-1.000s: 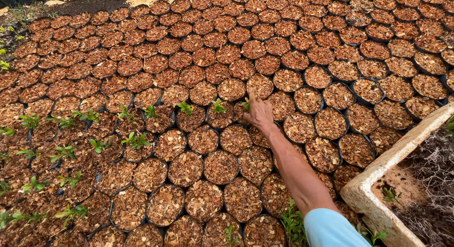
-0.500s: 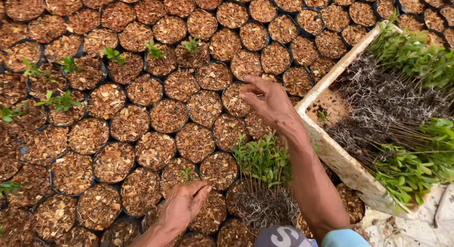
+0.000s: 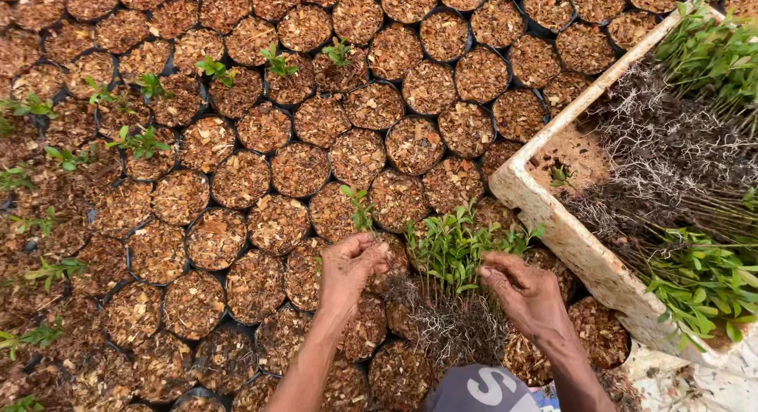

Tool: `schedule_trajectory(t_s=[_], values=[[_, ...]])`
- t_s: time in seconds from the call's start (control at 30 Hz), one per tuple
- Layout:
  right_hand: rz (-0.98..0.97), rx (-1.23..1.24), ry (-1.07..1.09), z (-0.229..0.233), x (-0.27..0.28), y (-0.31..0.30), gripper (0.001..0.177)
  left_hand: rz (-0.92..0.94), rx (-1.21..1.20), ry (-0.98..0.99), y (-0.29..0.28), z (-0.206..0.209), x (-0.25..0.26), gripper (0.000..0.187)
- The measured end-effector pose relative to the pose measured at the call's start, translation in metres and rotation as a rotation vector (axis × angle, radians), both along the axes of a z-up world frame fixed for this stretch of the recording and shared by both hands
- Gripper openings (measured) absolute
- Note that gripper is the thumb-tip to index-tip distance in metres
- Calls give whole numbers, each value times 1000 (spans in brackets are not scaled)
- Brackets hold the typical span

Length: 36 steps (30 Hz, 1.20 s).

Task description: The person plants seedlings into small black plastic pots by hand. They pick seedlings from a foam container and place them into the center of individual pots, pressing them into the soil and mulch.

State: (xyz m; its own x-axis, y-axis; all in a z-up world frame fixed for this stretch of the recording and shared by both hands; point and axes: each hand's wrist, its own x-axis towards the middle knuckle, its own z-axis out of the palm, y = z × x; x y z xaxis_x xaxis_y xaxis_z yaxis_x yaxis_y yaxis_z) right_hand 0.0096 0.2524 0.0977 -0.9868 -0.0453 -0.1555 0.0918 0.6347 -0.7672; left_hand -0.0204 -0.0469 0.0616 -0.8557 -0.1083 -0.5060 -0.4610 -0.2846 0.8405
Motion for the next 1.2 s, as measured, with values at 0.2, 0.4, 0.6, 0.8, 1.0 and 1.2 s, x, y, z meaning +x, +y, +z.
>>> schedule_trajectory(t_s=[0.2,0.4,0.6,0.8,1.0,1.2], values=[[98,12,96,64,-157,-90,35,83,-187,202,-26,64,-29,26],[382,466,1,-1,-346,-111,64,149,-441,300,-53,65,-84,22],[521,779,-42,-22,-422,-137,93,247,-61,444,-68,77,-166,17],[634,856,-59,-50,-469,-146,81,340,-178,518,-63,50,-267,10],[704,875,-197,-51,-469,-133,84,361,-64,539,-44,31,-332,16],[705,1049,-303,-46,-486,-155,117,392,41,607,-24,24,-359,17]])
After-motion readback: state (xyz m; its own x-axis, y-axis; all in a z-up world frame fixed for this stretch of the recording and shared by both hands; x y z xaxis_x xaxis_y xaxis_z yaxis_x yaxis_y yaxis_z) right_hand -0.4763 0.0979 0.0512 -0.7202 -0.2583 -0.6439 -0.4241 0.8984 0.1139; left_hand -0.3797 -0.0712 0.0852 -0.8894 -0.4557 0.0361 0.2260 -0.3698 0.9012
